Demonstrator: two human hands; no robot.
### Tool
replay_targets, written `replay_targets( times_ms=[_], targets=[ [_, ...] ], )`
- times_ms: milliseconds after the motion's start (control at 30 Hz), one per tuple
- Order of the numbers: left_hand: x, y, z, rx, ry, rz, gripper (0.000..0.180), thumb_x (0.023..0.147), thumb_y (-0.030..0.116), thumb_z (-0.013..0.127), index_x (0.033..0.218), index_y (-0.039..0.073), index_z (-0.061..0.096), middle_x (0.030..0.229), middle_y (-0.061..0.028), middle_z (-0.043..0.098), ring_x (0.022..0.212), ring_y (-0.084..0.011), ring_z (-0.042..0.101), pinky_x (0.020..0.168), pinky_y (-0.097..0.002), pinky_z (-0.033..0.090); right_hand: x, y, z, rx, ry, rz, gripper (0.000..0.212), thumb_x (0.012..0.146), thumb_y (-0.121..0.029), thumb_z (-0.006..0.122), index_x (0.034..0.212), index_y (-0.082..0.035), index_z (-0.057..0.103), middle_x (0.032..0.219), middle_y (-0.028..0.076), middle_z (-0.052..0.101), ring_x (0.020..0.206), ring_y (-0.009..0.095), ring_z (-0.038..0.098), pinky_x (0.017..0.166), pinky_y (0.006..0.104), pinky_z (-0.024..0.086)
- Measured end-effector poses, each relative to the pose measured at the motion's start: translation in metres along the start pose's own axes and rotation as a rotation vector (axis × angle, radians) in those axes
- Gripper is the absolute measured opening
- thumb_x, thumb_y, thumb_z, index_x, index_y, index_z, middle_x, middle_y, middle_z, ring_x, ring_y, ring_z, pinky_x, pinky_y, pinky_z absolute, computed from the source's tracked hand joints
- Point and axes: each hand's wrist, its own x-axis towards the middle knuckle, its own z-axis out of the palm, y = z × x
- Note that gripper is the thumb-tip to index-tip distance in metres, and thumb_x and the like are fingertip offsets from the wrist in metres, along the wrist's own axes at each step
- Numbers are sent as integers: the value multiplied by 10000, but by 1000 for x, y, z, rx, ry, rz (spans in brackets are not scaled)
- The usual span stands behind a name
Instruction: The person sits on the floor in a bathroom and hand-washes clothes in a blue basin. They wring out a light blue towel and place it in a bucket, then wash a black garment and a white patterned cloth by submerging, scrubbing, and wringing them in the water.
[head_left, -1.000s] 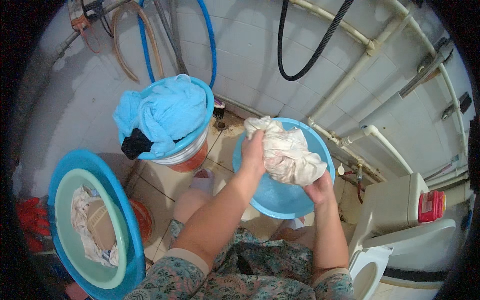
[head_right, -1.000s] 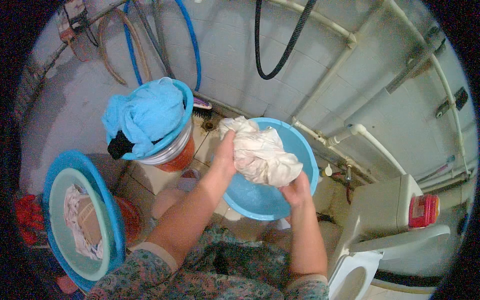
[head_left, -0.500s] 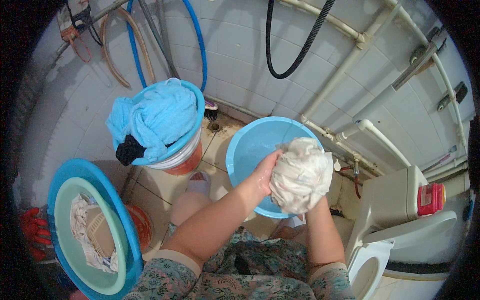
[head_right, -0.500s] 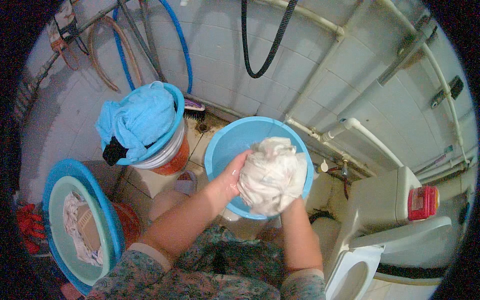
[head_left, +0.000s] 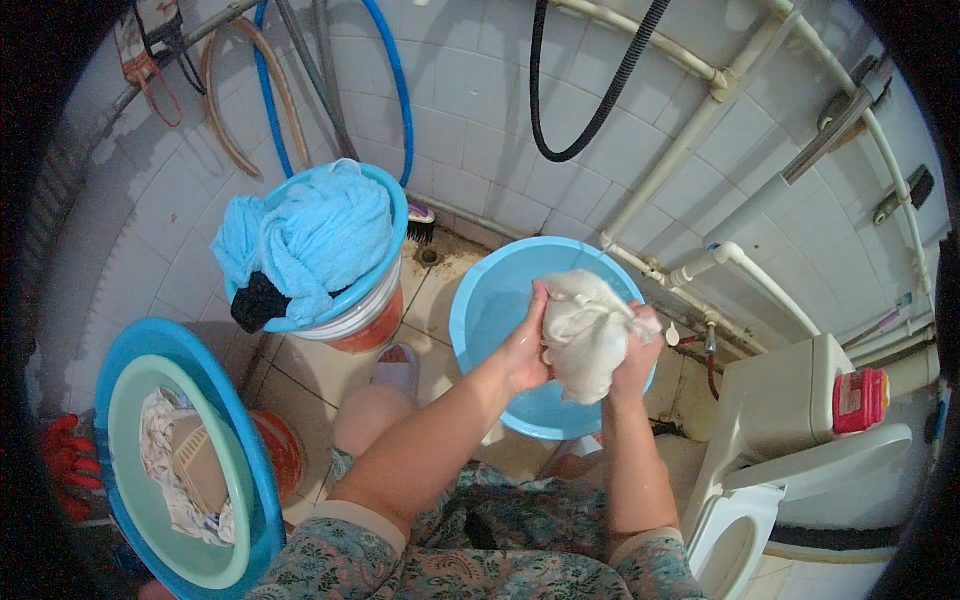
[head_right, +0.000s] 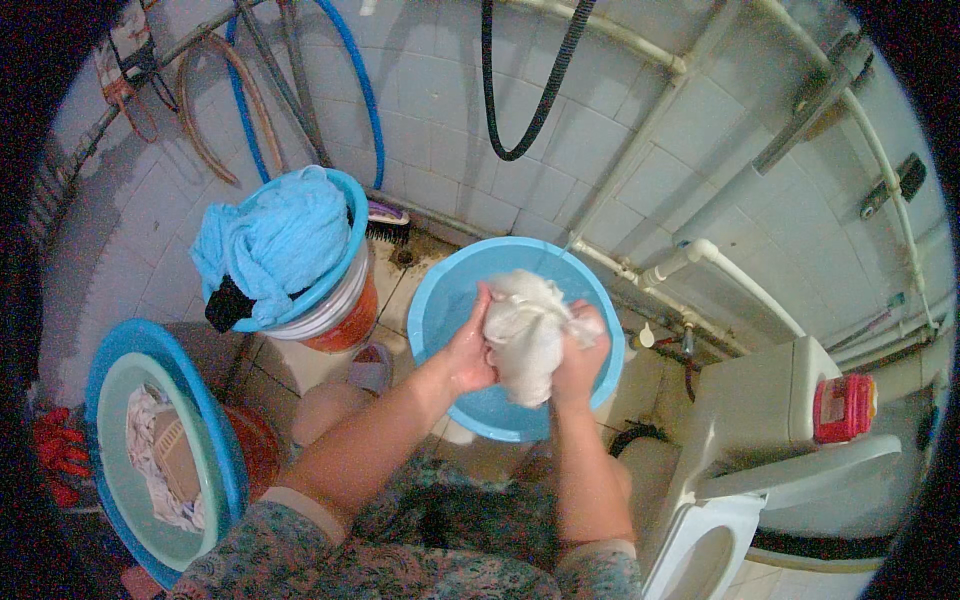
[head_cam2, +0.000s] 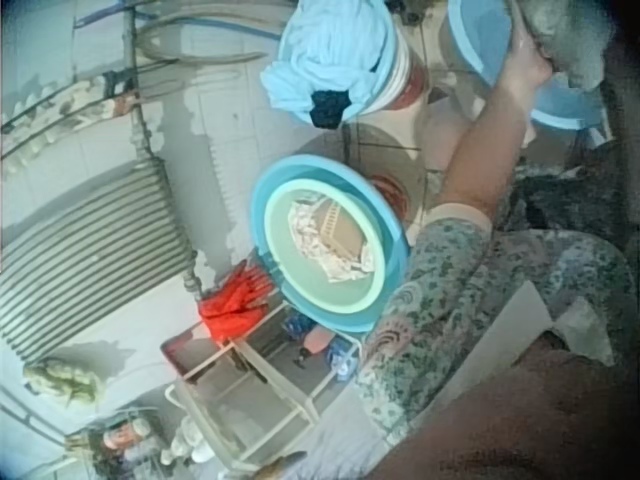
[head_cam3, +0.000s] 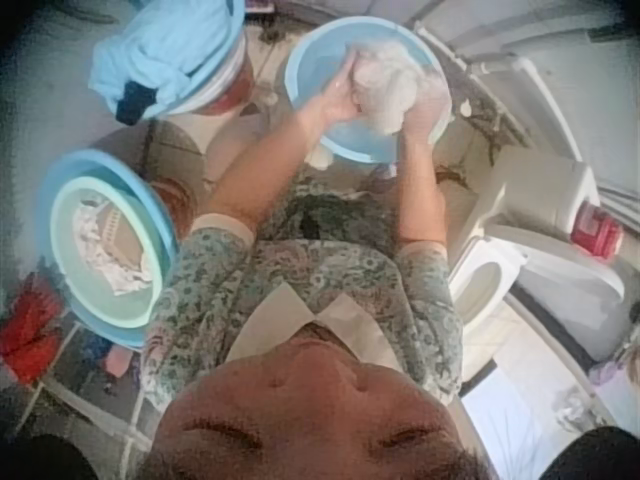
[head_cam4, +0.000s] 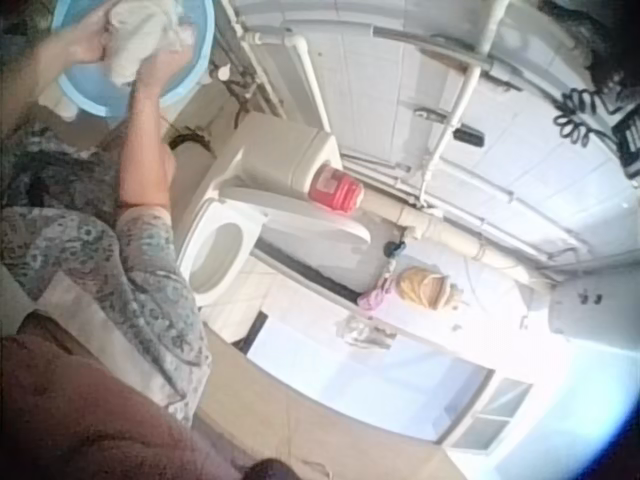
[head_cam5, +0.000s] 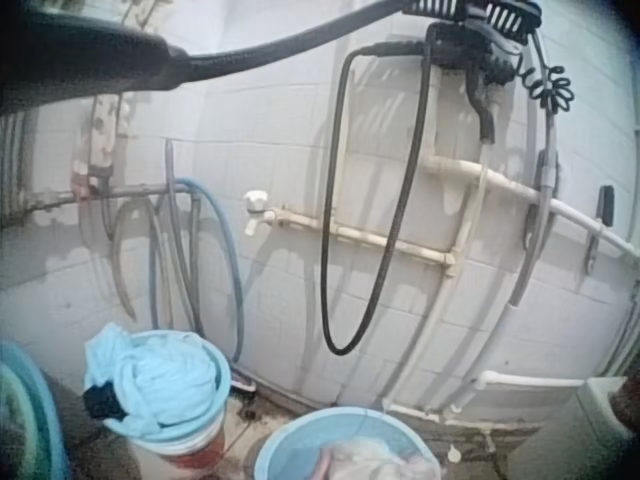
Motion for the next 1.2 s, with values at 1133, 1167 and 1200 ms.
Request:
replay_targets(
  times_ms=[1133, 1167, 1200],
  targets=[
    [10, 21, -4, 470, 594, 350, 664, 765, 136, 604, 1319, 22, 256, 1251, -203, 381, 1071, -293, 469, 853, -410, 421, -17, 134, -70, -1174, -316, 456, 813, 656, -311, 714, 1338, -146, 302, 1284, 262, 356, 1179, 359, 386, 946, 392, 365],
    [7, 23, -2, 476, 577, 349, 661, 767, 148, 599, 1320, 25, 259, 1255, -199, 378, 1088, -289, 453, 861, -407, 412, -19, 135, -67, -1196, -465, 594, 997, 586, -379, 751, 1390, -205, 187, 1403, 254, 103, 1291, 400, 156, 1016, 490, 243],
    [3, 25, 1, 482, 559, 348, 657, 769, 160, 595, 1320, 28, 262, 1260, -195, 374, 1104, -285, 437, 868, -404, 403, -25, 139, -61, -1213, -515, 627, 1003, 584, -387, 751, 1390, -202, 183, 1410, 241, 83, 1294, 402, 139, 1005, 527, 232]
  ],
)
